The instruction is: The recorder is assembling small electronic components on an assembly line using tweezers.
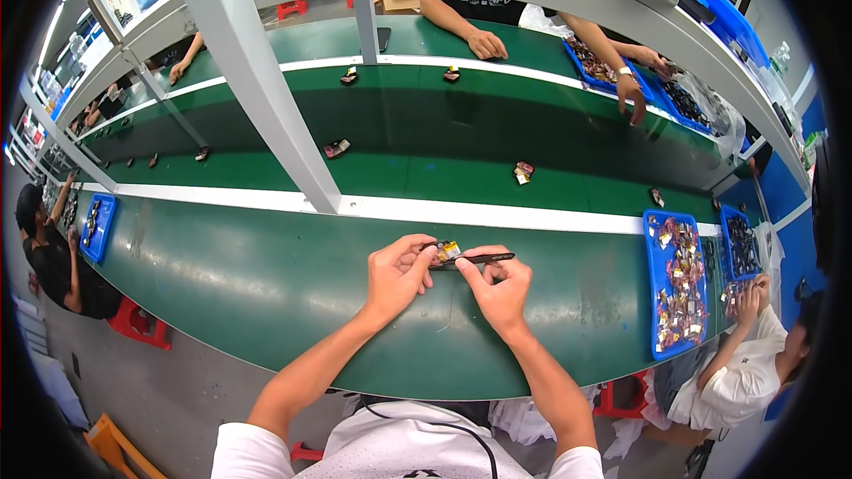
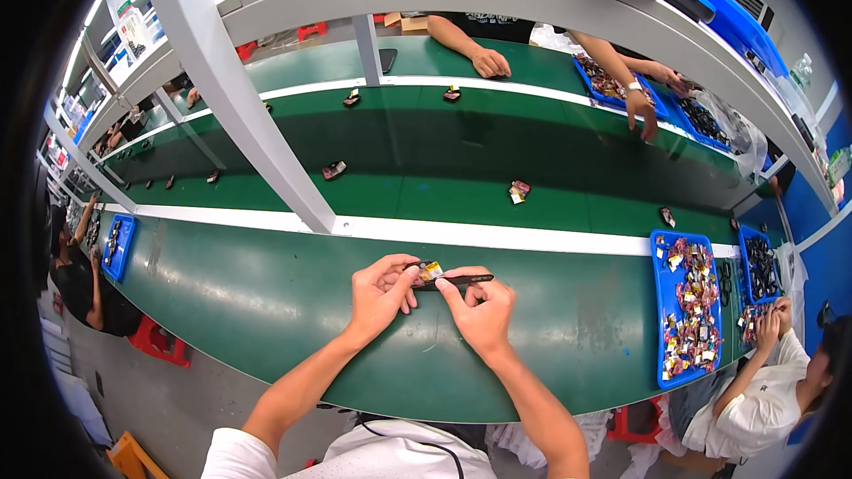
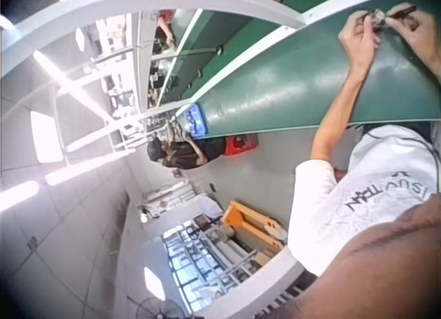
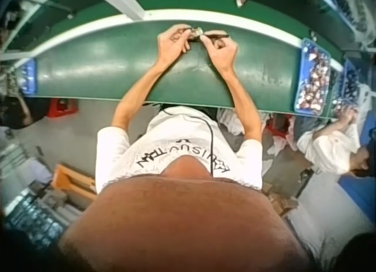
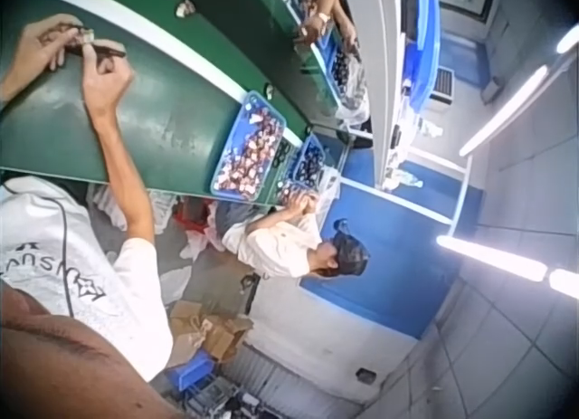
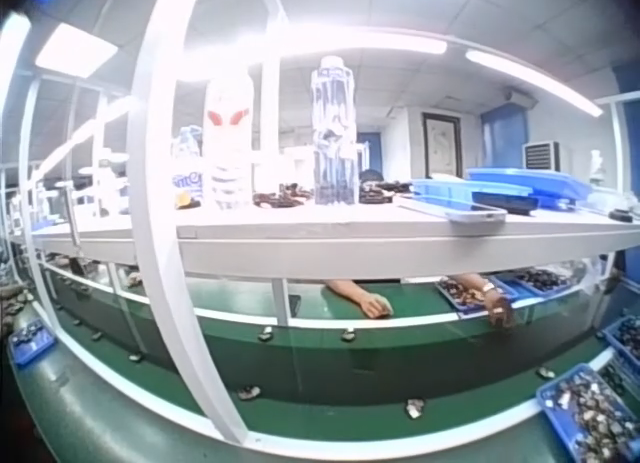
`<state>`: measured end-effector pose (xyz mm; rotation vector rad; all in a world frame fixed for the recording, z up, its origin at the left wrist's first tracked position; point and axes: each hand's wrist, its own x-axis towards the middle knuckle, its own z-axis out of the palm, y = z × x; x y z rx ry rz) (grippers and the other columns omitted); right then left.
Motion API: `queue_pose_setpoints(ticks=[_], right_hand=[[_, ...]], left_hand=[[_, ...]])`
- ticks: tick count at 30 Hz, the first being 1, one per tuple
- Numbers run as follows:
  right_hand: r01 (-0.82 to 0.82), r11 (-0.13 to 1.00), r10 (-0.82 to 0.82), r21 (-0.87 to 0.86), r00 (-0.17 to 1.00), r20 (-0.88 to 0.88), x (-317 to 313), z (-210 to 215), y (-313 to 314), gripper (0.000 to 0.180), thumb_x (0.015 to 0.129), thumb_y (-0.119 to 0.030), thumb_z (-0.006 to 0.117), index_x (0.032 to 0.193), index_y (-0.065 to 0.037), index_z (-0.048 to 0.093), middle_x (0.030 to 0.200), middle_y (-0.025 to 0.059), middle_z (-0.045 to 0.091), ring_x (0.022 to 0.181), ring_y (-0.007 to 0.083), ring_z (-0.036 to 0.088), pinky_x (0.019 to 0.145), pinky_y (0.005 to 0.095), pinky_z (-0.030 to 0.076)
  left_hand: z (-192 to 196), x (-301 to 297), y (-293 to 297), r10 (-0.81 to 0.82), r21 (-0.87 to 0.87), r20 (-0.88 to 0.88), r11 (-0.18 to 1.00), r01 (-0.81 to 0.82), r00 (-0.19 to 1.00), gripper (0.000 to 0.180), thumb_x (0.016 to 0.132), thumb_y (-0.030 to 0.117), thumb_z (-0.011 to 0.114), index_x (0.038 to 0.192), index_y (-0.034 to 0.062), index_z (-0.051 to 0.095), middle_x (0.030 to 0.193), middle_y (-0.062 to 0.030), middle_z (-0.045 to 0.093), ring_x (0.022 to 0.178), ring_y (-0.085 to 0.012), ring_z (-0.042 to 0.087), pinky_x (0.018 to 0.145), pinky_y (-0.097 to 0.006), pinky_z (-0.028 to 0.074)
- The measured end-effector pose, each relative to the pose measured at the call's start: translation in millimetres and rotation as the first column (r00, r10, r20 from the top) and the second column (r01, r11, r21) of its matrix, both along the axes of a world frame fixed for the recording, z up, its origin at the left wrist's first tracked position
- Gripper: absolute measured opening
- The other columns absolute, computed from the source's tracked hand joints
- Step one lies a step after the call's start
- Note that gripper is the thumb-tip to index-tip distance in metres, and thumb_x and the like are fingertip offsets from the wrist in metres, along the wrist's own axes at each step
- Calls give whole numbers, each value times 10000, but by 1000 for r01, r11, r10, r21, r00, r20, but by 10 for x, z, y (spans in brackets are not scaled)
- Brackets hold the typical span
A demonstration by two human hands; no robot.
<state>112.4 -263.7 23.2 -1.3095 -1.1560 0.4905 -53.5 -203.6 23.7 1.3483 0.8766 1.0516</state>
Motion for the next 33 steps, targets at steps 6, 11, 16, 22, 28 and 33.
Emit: queue_pose_setpoints(ticks=[6, 11, 16, 22, 28, 33], right_hand=[[-111, 992, 89, -62, 954, -285, 21, -19, 18, 93, 851, -9, 785, 915, 18, 724, 624, -80, 546, 511, -29, 362, 456, 187, 237], [-184, 982, 154, -41, 910, -385, 22, -14, 25, 100, 866, 50, 755, 947, 38, 697, 751, -25, 647, 560, -31, 411, 475, 162, 297], [-219, 974, 177, -65, 903, -393, 47, 3, 23, 103, 870, 65, 741, 958, 44, 690, 790, 12, 682, 587, -22, 462, 492, 159, 332], [-279, 958, 215, -67, 852, -477, 86, 46, 22, 122, 873, 83, 726, 983, 61, 677, 880, 92, 729, 757, 69, 667, 609, 174, 489], [-283, 956, 216, -72, 851, -479, 81, 36, 10, 125, 878, 79, 725, 991, 51, 678, 828, 63, 711, 679, 31, 613, 568, 171, 458], [-203, 979, 195, 5, 930, -313, 39, 51, -23, 101, 855, 28, 775, 939, 21, 719, 659, -59, 574, 515, -31, 371, 464, 183, 270]], left_hand=[[-17, -15, -5, -27, 10, 34, 1000, 27, 999, 214, 970, 21, 637, 1161, -74, 656, 770, -101, 696, 561, -110, 626, 468, -228, 484], [-27, -30, 2, -27, 49, 14, 998, 27, 1000, 206, 965, 20, 640, 1144, -75, 675, 753, -96, 694, 560, -108, 627, 463, -227, 484], [-37, -42, 16, -24, 49, 28, 999, 23, 999, 204, 961, 24, 647, 1133, -77, 689, 742, -92, 691, 551, -109, 626, 451, -228, 477], [-78, -93, 101, -106, -54, 36, 993, 108, 994, 216, 959, 65, 662, 1122, -72, 701, 780, -101, 703, 537, -107, 625, 428, -215, 452], [-86, -104, 141, -187, -171, 143, 963, 210, 972, 249, 989, 113, 641, 1116, -95, 692, 823, -126, 698, 518, -152, 637, 422, -237, 485], [-100, -94, 135, -237, -180, 175, 946, 268, 956, 316, 1018, 193, 619, 1132, -95, 686, 830, -139, 708, 525, -163, 644, 419, -246, 489]])
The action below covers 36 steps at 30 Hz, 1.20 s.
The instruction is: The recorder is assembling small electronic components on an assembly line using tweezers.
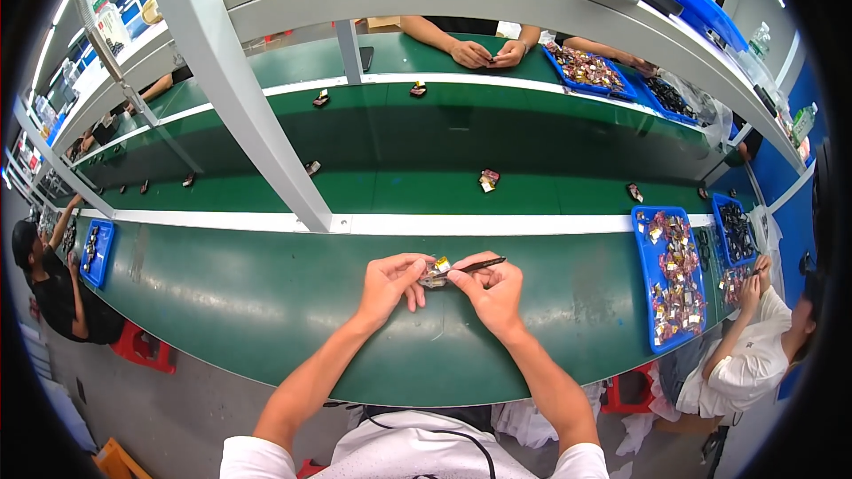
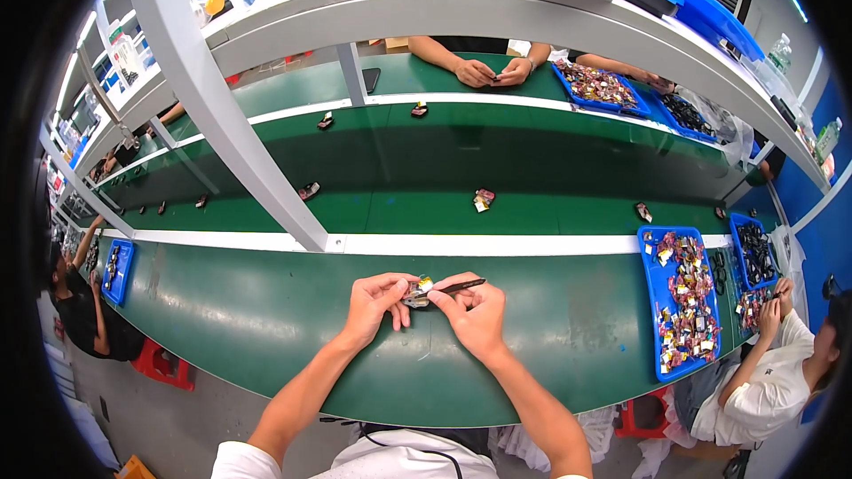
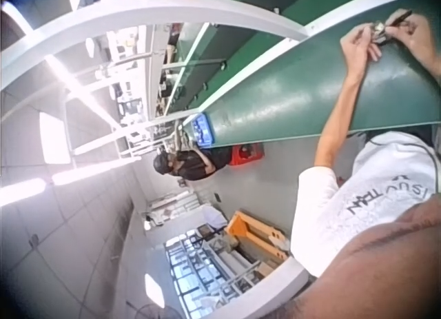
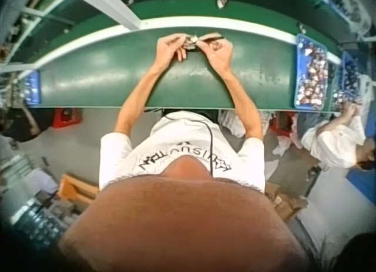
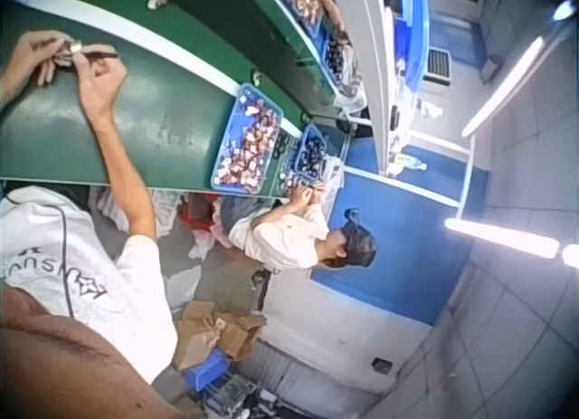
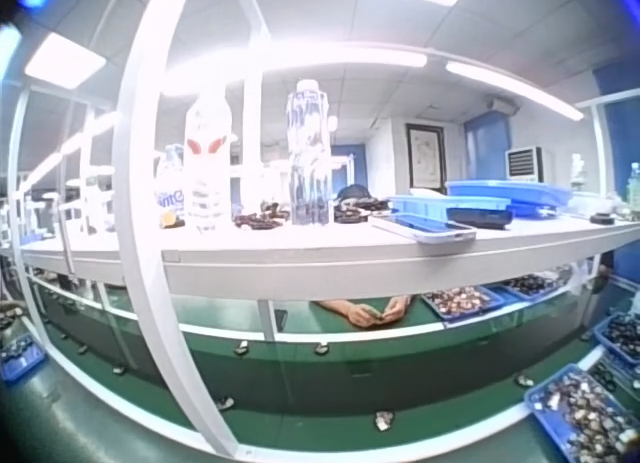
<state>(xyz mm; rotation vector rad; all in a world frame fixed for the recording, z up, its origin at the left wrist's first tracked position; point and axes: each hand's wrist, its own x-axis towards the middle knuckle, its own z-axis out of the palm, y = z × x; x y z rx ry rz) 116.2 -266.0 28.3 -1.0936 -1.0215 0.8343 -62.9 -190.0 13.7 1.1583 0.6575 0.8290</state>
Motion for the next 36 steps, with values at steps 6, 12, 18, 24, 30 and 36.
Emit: queue_pose_setpoints(ticks=[6, 12, 18, 24, 30, 36], right_hand=[[118, 981, -161, 154, 939, 304, -86, 15, -44, 95, 802, -6, 815, 877, -23, 761, 579, -35, 565, 442, 1, 348, 432, 229, 249], [144, 963, -225, 228, 894, 386, -95, 0, -58, 101, 793, -24, 824, 876, -32, 768, 632, -1, 635, 434, 20, 372, 427, 238, 264], [148, 971, -200, 188, 934, 295, -99, 8, -58, 110, 805, -18, 821, 904, -36, 777, 641, -14, 641, 449, 11, 363, 433, 224, 260], [158, 970, -215, 186, 915, 341, -97, -19, -69, 114, 795, -28, 831, 896, -42, 780, 667, -10, 663, 446, 12, 363, 432, 228, 261], [142, 963, -219, 231, 909, 355, -94, -9, -56, 104, 790, -17, 826, 879, -38, 778, 665, -12, 668, 435, 13, 368, 430, 232, 256], [155, 975, -195, 157, 937, 288, -64, -10, -62, 100, 797, -6, 818, 884, -21, 771, 674, -8, 666, 452, 4, 381, 434, 223, 252]], left_hand=[[2, -15, 13, -6, -12, 46, 1000, 6, 999, 352, 1021, 220, 624, 1164, -98, 672, 883, -166, 703, 576, -193, 685, 455, -252, 535], [6, -9, 15, -18, 6, 90, 1000, 18, 996, 350, 1027, 202, 608, 1206, -95, 655, 914, -184, 709, 638, -219, 716, 493, -265, 566], [15, -17, 10, -49, 4, 126, 999, 48, 991, 330, 1030, 158, 588, 1239, -93, 636, 936, -184, 711, 669, -222, 721, 504, -271, 576], [1, -16, 10, -41, 13, 129, 999, 40, 991, 328, 1029, 135, 582, 1255, -97, 626, 922, -185, 712, 667, -221, 721, 504, -272, 579], [40, -10, 4, -17, 15, 112, 1000, 15, 994, 332, 1020, 123, 597, 1264, -101, 626, 911, -182, 713, 672, -221, 723, 510, -271, 581], [35, 6, -13, -14, 44, 105, 999, 10, 994, 328, 997, 127, 630, 1234, -98, 646, 940, -206, 721, 652, -236, 725, 486, -275, 580]])
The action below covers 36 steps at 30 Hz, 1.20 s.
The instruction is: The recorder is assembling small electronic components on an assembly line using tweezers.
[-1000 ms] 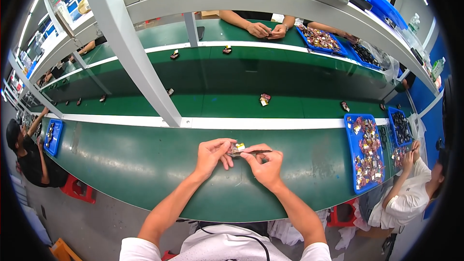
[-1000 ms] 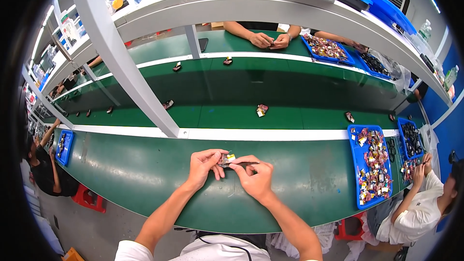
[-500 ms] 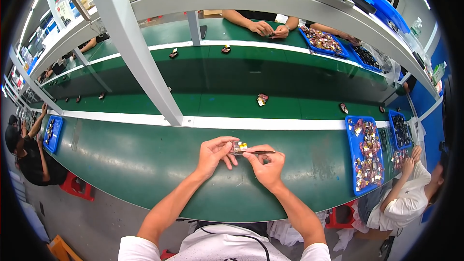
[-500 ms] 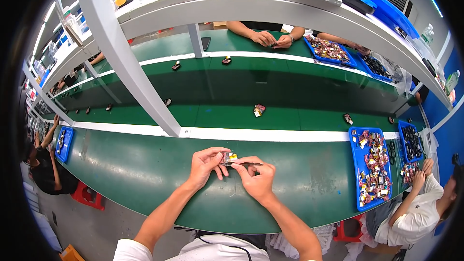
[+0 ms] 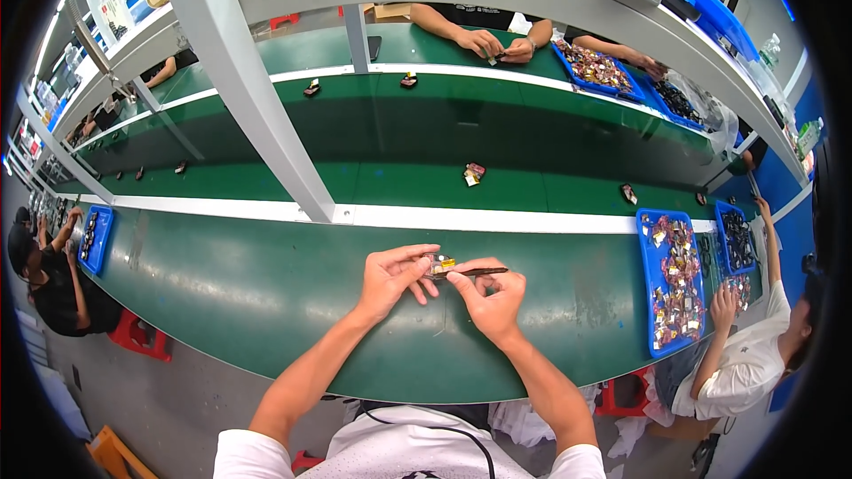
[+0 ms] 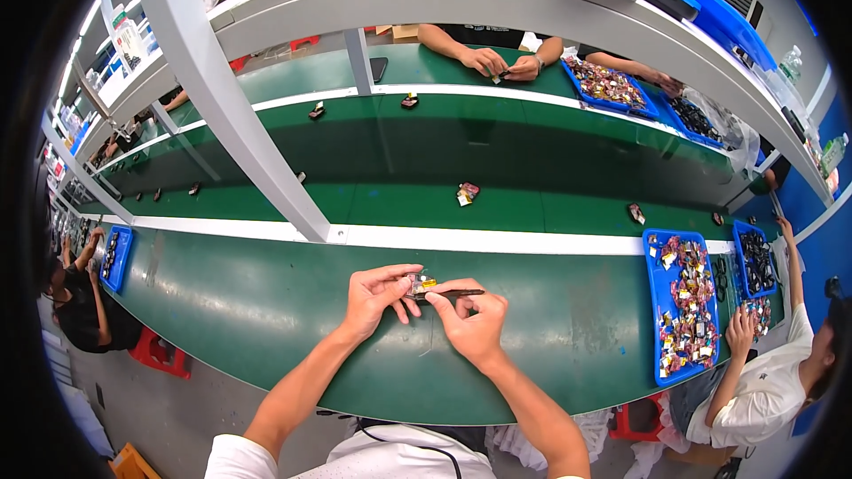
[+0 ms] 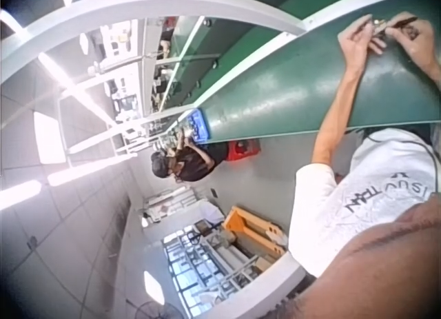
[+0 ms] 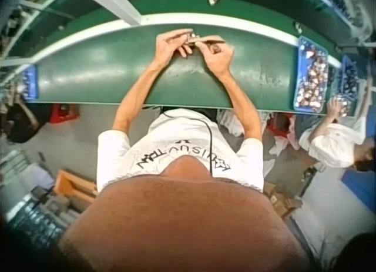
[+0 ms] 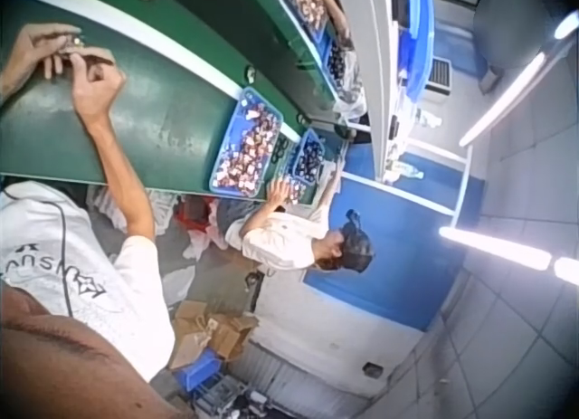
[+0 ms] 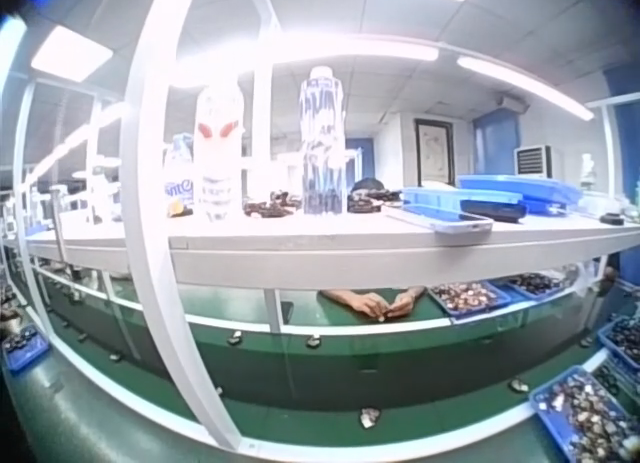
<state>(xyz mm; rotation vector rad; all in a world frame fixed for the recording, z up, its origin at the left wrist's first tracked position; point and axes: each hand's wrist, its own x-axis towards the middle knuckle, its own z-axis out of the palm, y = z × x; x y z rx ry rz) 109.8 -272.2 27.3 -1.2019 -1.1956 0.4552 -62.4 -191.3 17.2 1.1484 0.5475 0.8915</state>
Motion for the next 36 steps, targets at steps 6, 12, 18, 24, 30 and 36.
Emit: queue_pose_setpoints(ticks=[6, 12, 18, 24, 30, 36], right_hand=[[-22, 1000, 21, -12, 996, -82, 5, 3, 19, 115, 806, 3, 810, 910, -11, 762, 721, -1, 684, 460, 2, 391, 431, 210, 271], [-14, 999, 10, 32, 993, 115, -8, 72, 5, 116, 797, -23, 816, 899, -20, 760, 709, 22, 687, 433, 21, 388, 416, 227, 277], [-7, 999, -3, 51, 980, 198, 2, 34, -3, 127, 785, -34, 822, 899, -48, 766, 587, 13, 624, 411, 35, 363, 409, 244, 261], [-33, 998, 22, 48, 975, 222, 2, 62, -1, 108, 775, -18, 823, 850, -48, 752, 742, 14, 734, 413, 37, 421, 425, 221, 305], [-100, 978, 40, 184, 952, 305, -17, 90, 36, 115, 757, 22, 799, 830, -41, 737, 813, 61, 765, 412, 71, 440, 433, 236, 365], [-126, 959, 18, 255, 922, 387, -7, 14, 65, 128, 745, 33, 795, 817, -49, 728, 811, 71, 760, 513, 145, 630, 483, 256, 447]], left_hand=[[40, -11, 14, 24, 4, -34, 1000, -24, 999, 310, 988, 100, 629, 1218, -108, 650, 900, -203, 721, 655, -235, 728, 488, -274, 579], [48, -14, 10, 24, -10, -29, 1000, -24, 999, 304, 991, 90, 624, 1220, -107, 648, 892, -189, 718, 654, -220, 723, 501, -271, 579], [45, -19, 15, 14, -9, -34, 1000, -15, 999, 301, 993, 88, 623, 1227, -100, 647, 883, -170, 713, 664, -207, 721, 516, -269, 580], [30, -34, 17, 9, -3, -42, 1000, -9, 999, 294, 993, 84, 620, 1228, -90, 652, 876, -170, 713, 654, -198, 712, 523, -272, 582], [-12, -20, 33, 14, 14, -73, 1000, -13, 997, 291, 982, 69, 630, 1226, -88, 654, 881, -155, 719, 661, -178, 707, 514, -255, 563], [58, -53, 39, 23, 63, -214, 998, -10, 977, 283, 940, 25, 678, 1196, -93, 665, 876, -130, 729, 636, -139, 689, 480, -227, 507]])
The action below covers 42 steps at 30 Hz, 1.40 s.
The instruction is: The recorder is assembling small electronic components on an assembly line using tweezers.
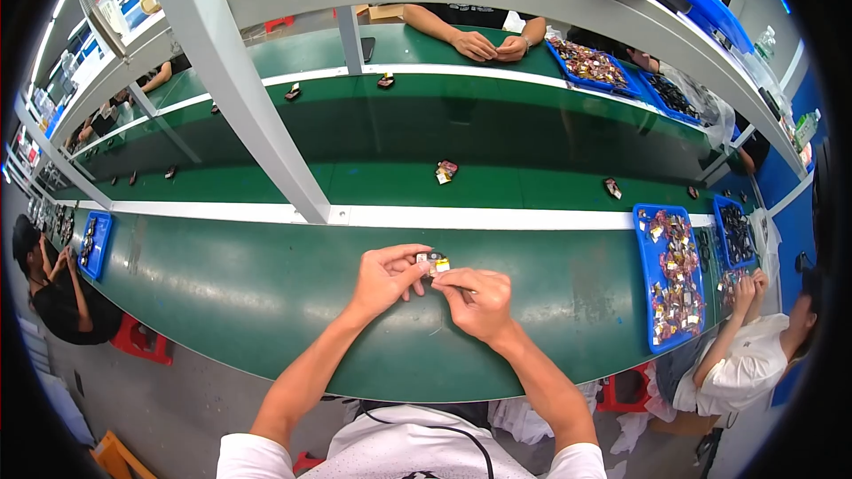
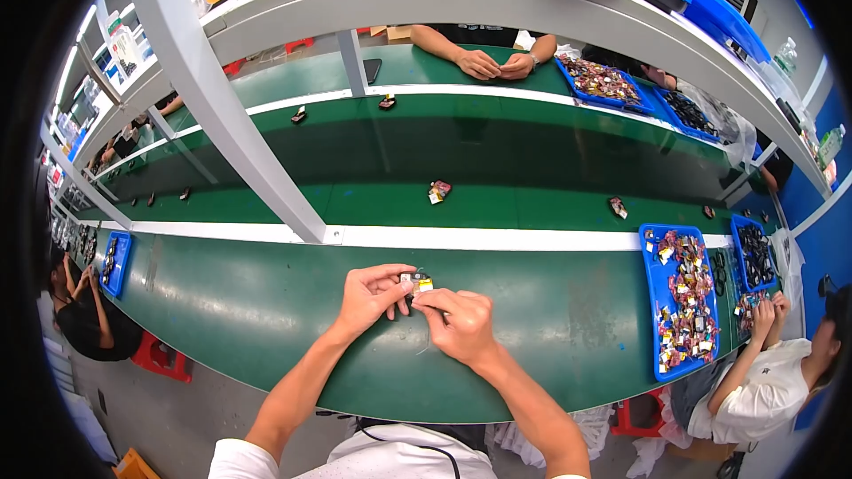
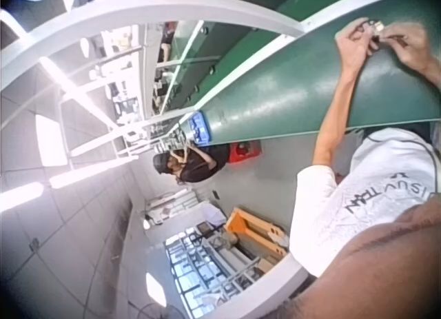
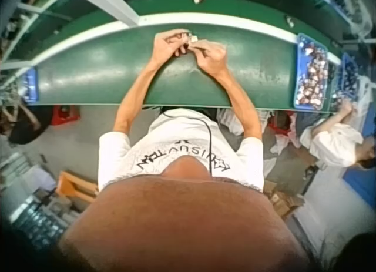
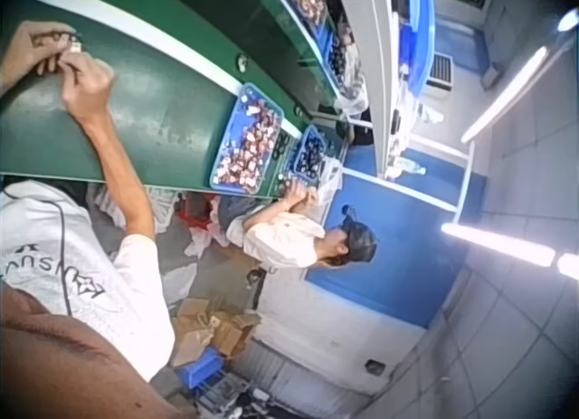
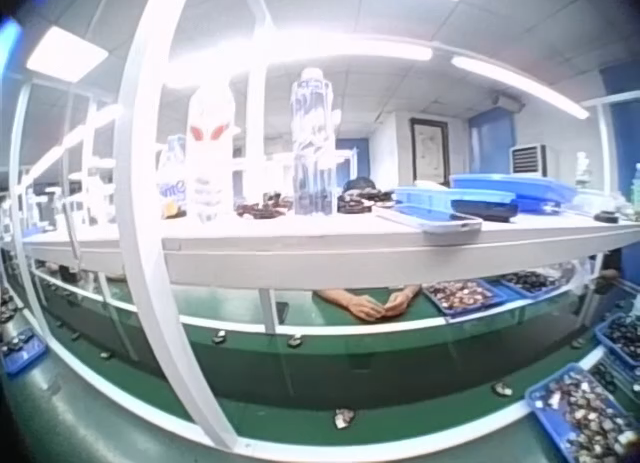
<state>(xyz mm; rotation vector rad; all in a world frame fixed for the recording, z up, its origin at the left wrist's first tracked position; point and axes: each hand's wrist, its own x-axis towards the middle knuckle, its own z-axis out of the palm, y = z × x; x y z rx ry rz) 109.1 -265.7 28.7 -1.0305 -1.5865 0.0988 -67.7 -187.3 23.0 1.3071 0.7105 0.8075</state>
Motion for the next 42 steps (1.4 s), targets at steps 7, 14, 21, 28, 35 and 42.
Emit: queue_pose_setpoints(ticks=[7, 14, 21, 28, 35, 42], right_hand=[[28, 999, -25, -41, 997, 76, -30, -7, -50, 133, 738, 32, 798, 800, -61, 726, 774, 59, 750, 581, 181, 695, 509, 272, 472], [58, 996, -58, -62, 998, -11, -65, 64, -3, 129, 745, 10, 818, 836, -49, 746, 759, 51, 745, 420, 112, 514, 436, 259, 395], [224, 968, -244, -115, 948, -206, 76, -86, 68, 143, 775, -39, 830, 903, -50, 768, 583, 22, 618, 402, 64, 377, 405, 262, 303], [244, 966, -253, -91, 962, -103, 119, -118, 86, 129, 769, -56, 827, 886, -55, 772, 659, 44, 695, 404, 71, 394, 414, 258, 327], [268, 951, -282, -156, 957, -72, 103, -183, 64, 127, 772, -119, 838, 874, -91, 767, 540, 23, 598, 381, 106, 436, 415, 281, 364], [271, 946, -292, -179, 950, -107, 84, -194, 90, 126, 781, -150, 840, 876, -113, 765, 512, 17, 549, 393, 114, 446, 427, 281, 372]], left_hand=[[-5, 6, -14, 35, -21, -26, 999, -36, 999, 210, 916, -14, 683, 1102, -112, 678, 811, -129, 715, 581, -135, 661, 497, -233, 519], [134, 26, 100, 36, -112, -124, 992, -50, 992, 183, 876, -45, 680, 1044, -118, 674, 786, -137, 700, 576, -163, 673, 505, -263, 548], [126, 205, 1306, 569, 293, -180, 810, -508, 802, 183, 894, -27, 654, 1062, -97, 669, 764, -108, 707, 591, -176, 710, 518, -268, 574], [-7, 403, 1622, 934, 875, -174, 292, -385, 312, 247, 882, 150, 696, 1093, 22, 722, 1119, -175, 680, 940, -390, 675, 841, -448, 543], [87, 739, 1670, 471, 870, -406, 462, 173, 783, 157, 832, 112, 712, 979, 108, 766, 1070, -101, 700, 971, -332, 686, 815, -436, 554], [39, 769, 1750, 528, 775, -624, 514, 368, 576, 148, 788, 153, 764, 934, 134, 774, 1039, -114, 683, 945, -347, 688, 805, -462, 560]])
